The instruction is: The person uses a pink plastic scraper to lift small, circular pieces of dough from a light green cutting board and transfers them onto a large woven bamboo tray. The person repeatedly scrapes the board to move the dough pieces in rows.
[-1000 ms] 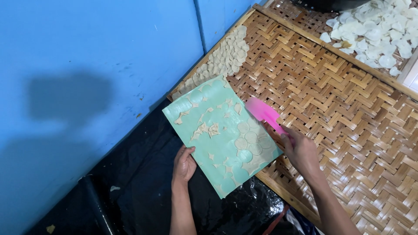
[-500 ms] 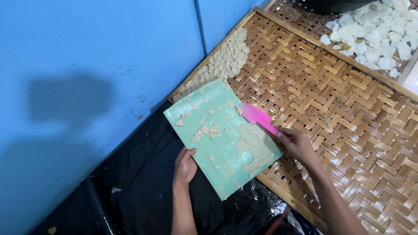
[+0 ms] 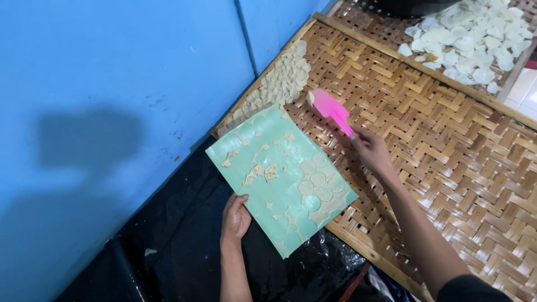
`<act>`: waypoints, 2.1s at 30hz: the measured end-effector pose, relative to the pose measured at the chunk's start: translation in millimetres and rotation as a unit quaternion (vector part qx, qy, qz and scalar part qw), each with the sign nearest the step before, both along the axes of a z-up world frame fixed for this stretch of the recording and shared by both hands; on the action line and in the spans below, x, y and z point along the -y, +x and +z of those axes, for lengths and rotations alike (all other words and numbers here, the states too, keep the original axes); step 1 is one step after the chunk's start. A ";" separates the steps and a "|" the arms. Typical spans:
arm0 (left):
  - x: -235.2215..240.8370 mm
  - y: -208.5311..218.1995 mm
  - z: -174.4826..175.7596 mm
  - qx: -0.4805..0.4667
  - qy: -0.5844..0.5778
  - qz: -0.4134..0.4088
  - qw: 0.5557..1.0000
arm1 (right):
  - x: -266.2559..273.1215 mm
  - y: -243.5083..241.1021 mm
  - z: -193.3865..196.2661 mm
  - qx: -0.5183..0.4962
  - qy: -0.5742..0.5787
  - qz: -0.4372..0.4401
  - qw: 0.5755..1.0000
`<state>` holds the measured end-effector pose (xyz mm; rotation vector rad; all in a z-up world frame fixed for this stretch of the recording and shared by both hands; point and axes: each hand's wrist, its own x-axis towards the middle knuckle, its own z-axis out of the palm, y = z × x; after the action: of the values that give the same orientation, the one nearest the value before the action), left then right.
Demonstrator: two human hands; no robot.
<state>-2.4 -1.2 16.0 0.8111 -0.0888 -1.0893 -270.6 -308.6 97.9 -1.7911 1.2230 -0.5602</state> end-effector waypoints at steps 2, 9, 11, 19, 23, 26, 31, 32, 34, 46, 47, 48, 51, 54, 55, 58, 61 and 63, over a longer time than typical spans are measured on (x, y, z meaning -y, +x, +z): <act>0.8 -0.7 1.5 0.000 -0.004 -0.004 1.000 | 24.9 21.8 8.9 -0.011 -0.019 -0.022 1.000; -1.2 2.7 -16.1 -0.004 -0.015 0.004 1.000 | 128.3 90.8 -14.5 -0.029 -0.112 -0.046 0.992; 1.1 0.3 -6.1 -0.003 -0.005 0.011 1.000 | 149.6 99.8 -32.4 -0.015 -0.136 -0.033 0.990; -1.2 7.6 -33.7 -0.010 -0.018 0.016 1.000 | 132.3 118.5 7.8 -0.082 -0.041 -0.026 0.995; -3.1 0.7 -17.9 -0.007 -0.017 0.019 1.000 | 115.5 113.6 13.0 -0.144 -0.290 -0.011 0.946; -1.8 2.0 -14.5 -0.009 -0.009 0.016 1.000 | 109.3 99.6 3.1 -0.143 -0.412 -0.026 0.900; -2.5 3.0 -22.7 -0.008 -0.029 0.012 0.999 | 11.6 43.4 38.4 -0.042 -0.320 0.046 0.945; -2.6 2.0 -18.2 -0.008 -0.035 0.008 0.999 | -14.5 29.1 48.6 -0.093 -0.259 0.050 0.960; -3.6 1.0 -14.5 -0.014 -0.039 0.003 0.999 | -58.5 0.0 59.3 -0.148 -0.195 0.053 0.968; -5.1 3.8 -27.0 -0.015 -0.032 0.001 0.999 | -134.0 -71.7 64.7 -0.276 -0.121 0.024 0.953; -4.9 2.6 -21.8 -0.013 -0.030 0.001 0.999 | -133.1 -71.6 65.7 -0.288 -0.134 0.031 0.948; -4.1 1.2 -16.5 -0.012 -0.029 0.000 1.000 | -132.2 -71.9 66.9 -0.301 -0.147 0.037 0.942; -1.9 -1.4 -3.7 -0.003 -0.019 0.004 1.000 | -128.3 -65.9 74.4 -0.324 -0.133 0.053 0.935; -4.8 3.8 -27.4 -0.011 -0.020 0.011 1.000 | -118.5 -68.1 67.3 -0.320 -0.084 0.066 0.941; -5.5 3.2 -27.9 -0.012 -0.019 0.011 1.000 | -117.4 -68.6 64.4 -0.321 -0.082 0.067 0.941; -4.4 2.9 -23.9 -0.014 -0.016 0.012 1.000 | -112.2 -68.5 54.0 -0.293 -0.121 0.065 0.946; -3.7 2.5 -18.0 -0.009 -0.007 0.007 1.000 | -108.1 -65.8 47.5 -0.282 -0.059 0.062 0.955; -3.7 3.2 -23.4 -0.018 -0.024 0.005 1.000 | -104.1 -60.6 54.5 -0.315 0.004 0.054 0.948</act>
<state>0.8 2.4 -7.4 0.7489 -0.0800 -1.0882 -331.2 -204.5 152.4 -2.0932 1.5200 0.1040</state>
